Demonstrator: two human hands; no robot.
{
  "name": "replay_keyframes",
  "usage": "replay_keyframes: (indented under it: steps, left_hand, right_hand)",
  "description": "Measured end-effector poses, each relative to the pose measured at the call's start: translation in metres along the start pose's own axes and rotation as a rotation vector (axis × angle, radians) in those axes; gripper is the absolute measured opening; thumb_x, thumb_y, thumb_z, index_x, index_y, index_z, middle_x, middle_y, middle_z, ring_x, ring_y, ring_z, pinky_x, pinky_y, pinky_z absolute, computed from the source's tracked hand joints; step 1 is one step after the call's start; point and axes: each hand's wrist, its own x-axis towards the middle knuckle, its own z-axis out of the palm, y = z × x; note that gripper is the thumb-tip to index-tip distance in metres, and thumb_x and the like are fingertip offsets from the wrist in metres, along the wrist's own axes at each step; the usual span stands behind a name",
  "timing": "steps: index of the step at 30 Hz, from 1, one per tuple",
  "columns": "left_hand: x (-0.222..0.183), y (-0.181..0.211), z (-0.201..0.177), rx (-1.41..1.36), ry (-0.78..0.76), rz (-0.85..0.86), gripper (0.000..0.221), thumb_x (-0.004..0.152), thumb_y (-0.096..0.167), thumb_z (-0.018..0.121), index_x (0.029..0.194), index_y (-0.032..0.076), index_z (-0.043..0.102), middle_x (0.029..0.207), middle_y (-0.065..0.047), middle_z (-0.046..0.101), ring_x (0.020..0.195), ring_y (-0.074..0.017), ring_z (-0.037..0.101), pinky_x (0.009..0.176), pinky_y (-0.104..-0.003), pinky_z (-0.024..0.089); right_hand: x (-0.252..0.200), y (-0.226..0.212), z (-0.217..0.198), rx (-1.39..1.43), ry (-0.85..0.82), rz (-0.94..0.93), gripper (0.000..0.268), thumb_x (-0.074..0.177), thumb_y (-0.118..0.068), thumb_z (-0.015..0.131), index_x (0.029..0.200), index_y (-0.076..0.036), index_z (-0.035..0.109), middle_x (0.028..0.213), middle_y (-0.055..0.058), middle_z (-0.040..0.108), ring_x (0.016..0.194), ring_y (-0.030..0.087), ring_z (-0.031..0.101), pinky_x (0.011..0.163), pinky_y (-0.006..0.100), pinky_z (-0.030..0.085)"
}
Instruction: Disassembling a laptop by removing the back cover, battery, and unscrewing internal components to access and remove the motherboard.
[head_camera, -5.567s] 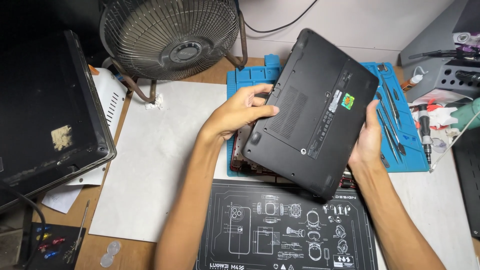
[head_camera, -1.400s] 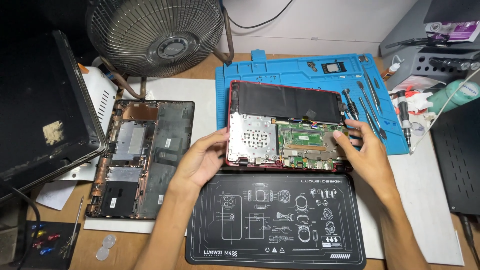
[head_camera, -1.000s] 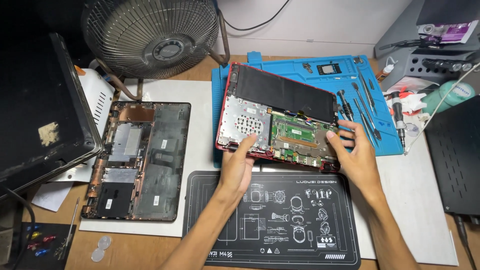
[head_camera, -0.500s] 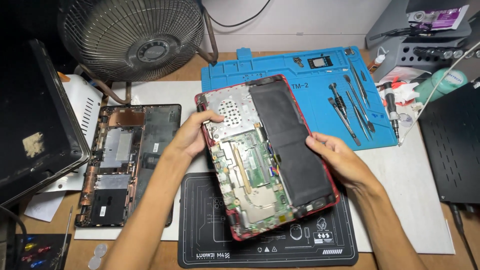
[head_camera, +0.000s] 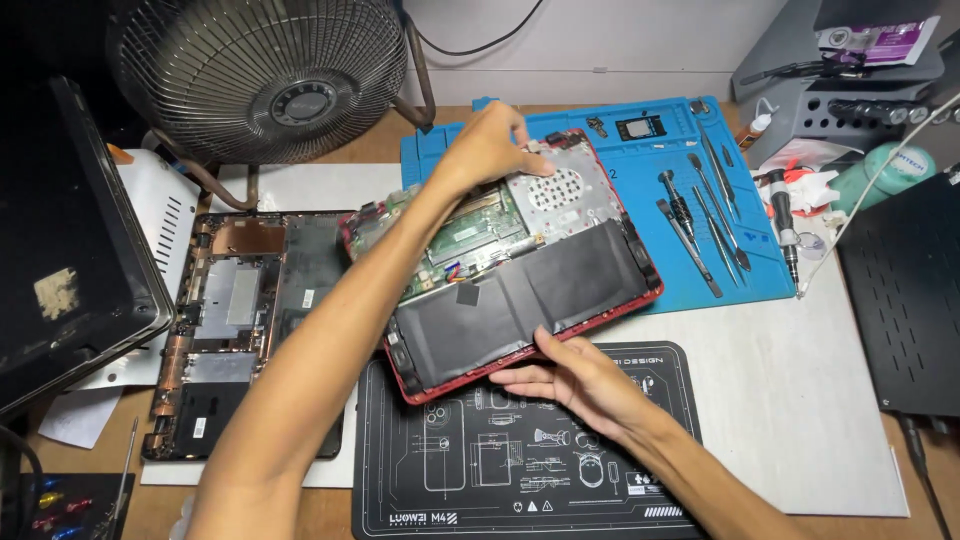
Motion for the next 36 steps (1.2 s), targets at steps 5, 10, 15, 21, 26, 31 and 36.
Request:
replay_keyframes:
  steps: [5,10,15,21,26,31,36]
  left_hand:
    - [0.026,0.004,0.043,0.057,-0.095,0.053,0.056,0.071,0.035,0.100,0.068,0.008,0.050,0.063,-0.001,0.048,0.065,-0.0182,0.040,0.059,-0.034,0.031]
    - [0.034,0.003,0.065,0.012,-0.115,0.047,0.079,0.076,0.021,0.100,0.068,0.016,0.021,0.068,0.003,0.024,0.070,-0.0183,0.024,0.060,-0.033,0.021]
    - [0.035,-0.005,0.080,0.001,-0.161,0.075,0.068,0.080,0.026,0.098,0.066,0.014,0.032,0.062,0.004,0.029,0.067,-0.0170,0.024,0.059,-0.031,0.022]
    - [0.025,0.001,0.075,-0.019,-0.180,-0.009,0.042,0.078,0.032,0.089,0.092,0.004,0.062,0.094,-0.012,0.068,0.093,-0.0268,0.059,0.071,-0.036,0.043]
    - [0.011,0.006,0.073,-0.005,-0.133,-0.023,0.046,0.084,0.035,0.085,0.086,0.009,0.047,0.100,-0.007,0.058,0.093,-0.0238,0.049,0.071,-0.035,0.038]
    - [0.018,0.001,0.087,0.094,-0.035,0.129,0.055,0.087,0.038,0.081,0.073,0.009,0.036,0.061,0.000,0.055,0.071,-0.0119,0.028,0.058,-0.037,0.029]
    - [0.013,0.005,0.088,0.215,-0.029,0.084,0.027,0.101,0.017,0.059,0.124,0.003,0.060,0.106,-0.024,0.063,0.108,-0.0423,0.055,0.092,-0.054,0.047]
  right_hand:
    - [-0.014,-0.021,0.028,0.250,0.065,0.055,0.039,0.098,-0.024,0.061,0.062,-0.013,0.050,0.074,0.010,0.070,0.114,0.051,0.071,0.105,0.055,0.055]
    - [-0.011,-0.024,0.029,0.350,0.064,0.036,0.036,0.100,-0.025,0.058,0.067,-0.013,0.049,0.067,0.001,0.056,0.122,0.055,0.064,0.111,0.058,0.049]
    - [-0.010,-0.028,0.035,0.361,0.175,0.093,0.028,0.093,-0.030,0.062,0.081,-0.006,0.057,0.138,0.037,0.061,0.116,0.056,0.066,0.106,0.061,0.051]
    - [-0.014,-0.021,0.029,0.340,0.134,0.120,0.017,0.098,-0.011,0.060,0.098,0.000,0.072,0.117,0.017,0.075,0.125,0.053,0.065,0.111,0.052,0.051]
    - [-0.023,-0.035,0.041,0.214,0.112,0.139,0.013,0.097,-0.011,0.059,0.099,-0.001,0.067,0.131,0.027,0.071,0.125,0.047,0.067,0.105,0.045,0.054]
    - [-0.026,-0.052,0.050,0.029,0.163,0.221,0.020,0.092,-0.018,0.064,0.102,0.000,0.064,0.132,0.029,0.073,0.120,0.045,0.072,0.104,0.044,0.054]
    - [-0.025,-0.066,0.059,-0.100,0.191,0.312,0.051,0.091,-0.025,0.058,0.133,0.004,0.061,0.122,0.031,0.073,0.095,0.039,0.073,0.086,0.040,0.057]
